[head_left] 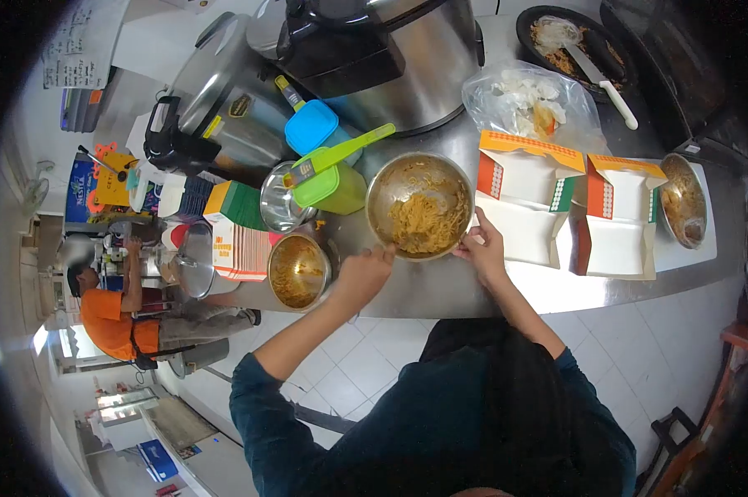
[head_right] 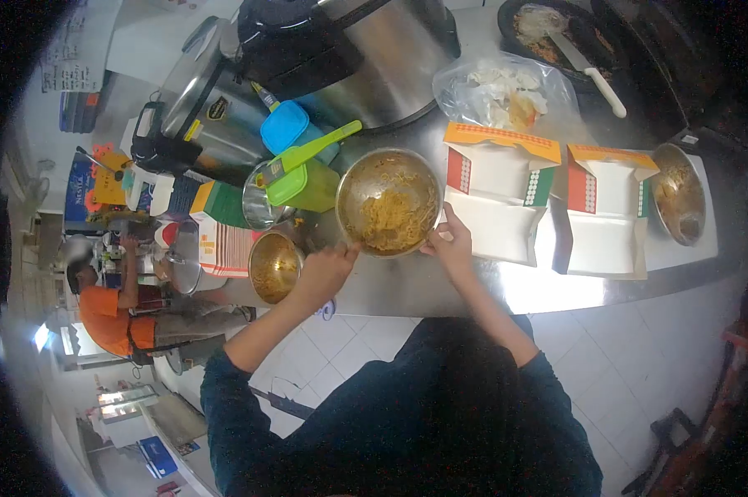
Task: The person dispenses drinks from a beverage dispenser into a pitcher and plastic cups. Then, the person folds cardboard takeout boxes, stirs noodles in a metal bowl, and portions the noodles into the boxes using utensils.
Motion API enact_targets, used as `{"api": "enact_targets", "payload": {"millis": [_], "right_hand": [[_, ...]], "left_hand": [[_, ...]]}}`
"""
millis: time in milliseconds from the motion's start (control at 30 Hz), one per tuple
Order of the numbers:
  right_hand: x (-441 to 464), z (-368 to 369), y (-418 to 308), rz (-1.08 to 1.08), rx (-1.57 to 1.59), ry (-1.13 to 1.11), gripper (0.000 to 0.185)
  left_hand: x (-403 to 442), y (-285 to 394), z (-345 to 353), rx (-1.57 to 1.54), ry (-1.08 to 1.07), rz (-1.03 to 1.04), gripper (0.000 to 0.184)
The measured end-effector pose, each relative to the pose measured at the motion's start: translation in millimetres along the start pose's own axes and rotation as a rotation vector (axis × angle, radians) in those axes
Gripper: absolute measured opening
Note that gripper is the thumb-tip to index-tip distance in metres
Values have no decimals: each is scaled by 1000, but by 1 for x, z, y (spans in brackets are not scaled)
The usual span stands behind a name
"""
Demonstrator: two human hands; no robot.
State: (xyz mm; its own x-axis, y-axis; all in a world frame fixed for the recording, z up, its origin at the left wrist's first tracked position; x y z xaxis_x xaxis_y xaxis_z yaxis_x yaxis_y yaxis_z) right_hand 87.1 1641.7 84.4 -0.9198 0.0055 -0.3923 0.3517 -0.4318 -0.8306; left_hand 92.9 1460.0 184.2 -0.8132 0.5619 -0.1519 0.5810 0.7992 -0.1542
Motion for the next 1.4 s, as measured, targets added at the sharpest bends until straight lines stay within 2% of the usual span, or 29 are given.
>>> {"api": "enact_targets", "payload": {"millis": [133, 233, 333, 433, 533, 633, 733, 833, 933, 1000, 1067, 1133, 1167, 1267, 1333, 1400], "right_hand": [[-1, 4, 1, 0, -12, -17, 61], [-3, 7, -9, 36, -50, 14, 62], [-2, -1, -5, 3, -75, 37, 62], [-4, 2, -7, 0, -67, 4, 61], [-3, 4, -9, -32, -81, 6, 61], [-6, 3, -4, -42, -68, 11, 62], [-7, 3, -1, -21, -102, -9, 62], [-8, 6, -1, -8, -71, -32, 62], [-7, 2, -1, -25, -89, -52, 62], [-6, -1, 0, -38, -112, -64, 62], [-7, 0, 1, -51, -118, -79, 61], [-7, 1, 5, -44, -102, -31, 61], [-7, 2, 7, -41, -94, -8, 61], [-9, 5, 0, -4, -131, -48, 62], [-9, 5, 1, 18, -80, -20, 63], [-10, 3, 2, 26, -49, -25, 63]], "left_hand": [[38, -29, 19, -98, -52, -280, 11], [47, 11, 33, -179, -23, -239, 9], [35, -20, 18, -299, 91, -141, 10], [35, -34, 31, -181, 75, -333, 15], [34, 11, 31, -253, -166, -277, 15], [28, -18, -21, -348, 5, -128, 15], [54, -53, -18, -326, -186, -467, 14], [56, -3, 32, -179, -23, -186, 15], [45, 9, -2, -320, -170, -336, 15], [37, -27, -15, -254, 47, -314, 16], [54, -70, -19, -312, -186, -589, 15], [89, -92, 1, -191, -122, -453, 16], [105, -87, -12, -175, -80, -437, 15], [150, -39, -44, -151, 25, -273, 20], [153, 17, -56, -65, 88, 32, 17], [124, 65, -55, 144, 105, 224, 9]]}}
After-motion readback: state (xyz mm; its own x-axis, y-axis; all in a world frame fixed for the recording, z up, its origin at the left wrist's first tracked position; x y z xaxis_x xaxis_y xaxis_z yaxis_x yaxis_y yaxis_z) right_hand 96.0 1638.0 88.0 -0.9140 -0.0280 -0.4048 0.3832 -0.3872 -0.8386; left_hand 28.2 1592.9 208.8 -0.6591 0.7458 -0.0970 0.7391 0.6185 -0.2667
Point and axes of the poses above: each hand's wrist, its own x-axis towards the middle knuckle, its own z-axis out of the palm, y = z × x, the point moved 5 cm from there along x, towards the middle knuckle, and after that the axes turned 1 degree about x, right-handed, at the moved point
